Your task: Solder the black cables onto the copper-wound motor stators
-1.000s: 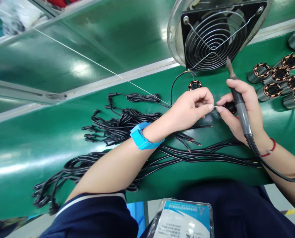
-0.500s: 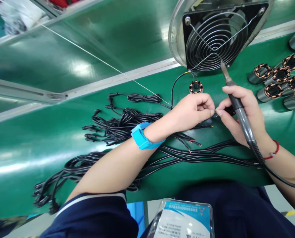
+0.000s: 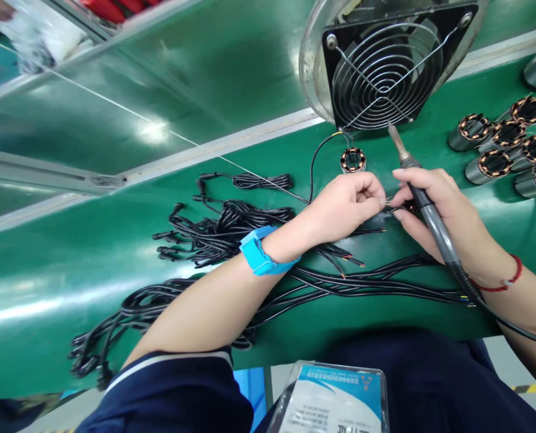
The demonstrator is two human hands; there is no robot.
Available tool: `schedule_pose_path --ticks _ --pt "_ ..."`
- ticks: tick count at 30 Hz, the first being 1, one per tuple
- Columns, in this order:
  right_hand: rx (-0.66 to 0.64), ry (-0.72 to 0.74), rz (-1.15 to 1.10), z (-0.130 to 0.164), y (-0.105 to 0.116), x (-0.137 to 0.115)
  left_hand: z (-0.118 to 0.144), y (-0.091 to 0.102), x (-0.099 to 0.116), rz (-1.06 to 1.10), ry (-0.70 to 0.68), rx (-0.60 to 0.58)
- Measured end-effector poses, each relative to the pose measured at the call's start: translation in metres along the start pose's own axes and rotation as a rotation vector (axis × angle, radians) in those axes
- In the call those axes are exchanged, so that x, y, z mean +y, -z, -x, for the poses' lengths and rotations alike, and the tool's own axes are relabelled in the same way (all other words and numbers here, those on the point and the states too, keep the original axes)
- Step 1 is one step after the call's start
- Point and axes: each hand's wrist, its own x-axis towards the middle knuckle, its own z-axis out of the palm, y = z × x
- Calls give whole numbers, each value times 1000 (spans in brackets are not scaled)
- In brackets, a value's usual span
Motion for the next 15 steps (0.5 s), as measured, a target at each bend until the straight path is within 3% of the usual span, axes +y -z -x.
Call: schedule_pose_path --ticks 7,11,15 --pt "137 -27 133 -10 -8 -3 -1 -1 -2 -48 -55 63" --pt "81 -58 220 -10 -10 -7 0 -4 -4 -82 -93 75" --pt "81 -48 136 -3 5 -15 1 -5 -5 -105 -108 80"
